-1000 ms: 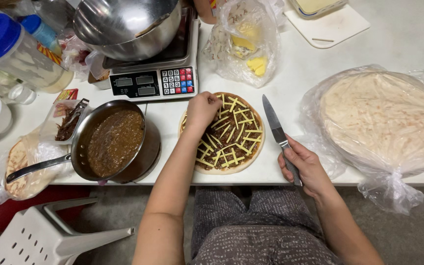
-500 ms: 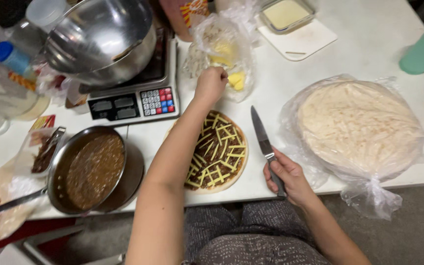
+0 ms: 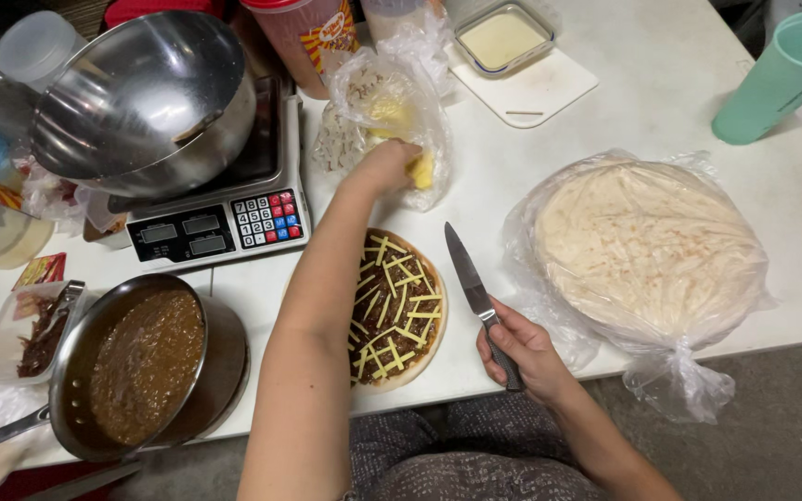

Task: The person places thin cheese strips onto a pizza base already covered with a brown spread. They use a knife to cut the cheese into smaller pieces and arrange them in a crisscross pattern across the surface.

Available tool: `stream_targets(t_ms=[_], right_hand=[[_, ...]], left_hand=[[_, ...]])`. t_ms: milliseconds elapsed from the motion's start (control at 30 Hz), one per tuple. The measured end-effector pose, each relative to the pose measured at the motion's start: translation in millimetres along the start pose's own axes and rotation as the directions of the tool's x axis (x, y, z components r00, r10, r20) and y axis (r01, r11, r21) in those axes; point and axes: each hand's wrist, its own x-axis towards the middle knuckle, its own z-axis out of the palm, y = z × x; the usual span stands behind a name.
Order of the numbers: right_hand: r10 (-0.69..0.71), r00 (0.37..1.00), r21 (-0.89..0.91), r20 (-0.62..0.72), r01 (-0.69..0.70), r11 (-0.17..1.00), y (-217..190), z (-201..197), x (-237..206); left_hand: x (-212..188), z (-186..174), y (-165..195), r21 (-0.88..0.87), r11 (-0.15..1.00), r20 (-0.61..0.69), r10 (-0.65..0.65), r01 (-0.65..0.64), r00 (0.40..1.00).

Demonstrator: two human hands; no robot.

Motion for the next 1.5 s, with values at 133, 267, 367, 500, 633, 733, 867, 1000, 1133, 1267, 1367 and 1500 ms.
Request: stream_targets(t_ms=[133,267,367,500,633,733,867,1000,1133,1267,1367,1500], right_hand=[[-0.004,1.0,0.02,0.003,0.004,1.0,-1.5,1.6,-0.4],[0.002,1.0,0.018,-0.012,-0.001,1.0,-3.6,3.1,-0.5],[0.021,0.999,0.018,-0.035,-0.021,1.0,-4.3,4.4,-1.1],[0.03,0.997,0.003,-0.067,-0.03,1.0,-3.9,5.2,-2.8],[0.022,0.996,0.005,-0.091,-0.022,1.0,-0.7,6.3,-4.0],[0.016,0.996,-0.032,-0.09,-0.019,0.999,-0.4,7.5,-5.7],[0.005,0.995,-0.175,-0.1,-0.022,0.984,0.3,18.6,-8.3],[-0.001,0.991,-0.596,-0.137,-0.082,0.798,8.8,52.4,-9.7],[-0.296,0.936,-0.875,0.19,0.298,0.382,12.4,97.4,-18.1],[-0.271,0.948,-0.949,0.167,0.229,0.217,6.5,132.0,-26.0],[-0.287,0.939,-0.955,0.191,0.246,0.167,4.1,146.3,-28.2],[-0.31,0.926,-0.961,0.215,0.258,0.104,6.7,151.2,-29.9]], left_hand=[[-7.1,-1.3,-7.2,-0.019,1.0,-0.098,0.001,-0.003,0.995],[-13.3,8.0,-9.1,-0.024,0.997,-0.176,-0.075,0.072,0.982],[-19.8,13.7,-7.3,0.075,0.997,-0.293,0.012,0.01,0.956],[-40.5,14.9,-6.3,-0.089,0.996,-0.423,-0.01,-0.03,0.906],[-81.6,18.9,1.2,-0.71,0.702,-0.381,-0.311,-0.06,0.871],[-138.8,28.1,12.1,-0.989,0.096,-0.144,-0.449,-0.112,0.882],[-220.2,48.9,33.0,-0.967,-0.228,0.025,-0.529,-0.113,0.848],[-270.3,75.8,52.6,-0.913,-0.362,0.058,-0.572,-0.188,0.819],[-296.1,91.4,64.5,-0.88,-0.41,0.052,-0.585,-0.24,0.81],[-310.0,92.9,70.7,-0.891,-0.351,-0.009,-0.622,-0.289,0.783],[-315.1,89.3,73.4,-0.894,-0.331,-0.037,-0.616,-0.302,0.787],[-318.5,87.3,76.3,-0.896,-0.308,-0.067,-0.619,-0.32,0.783]])
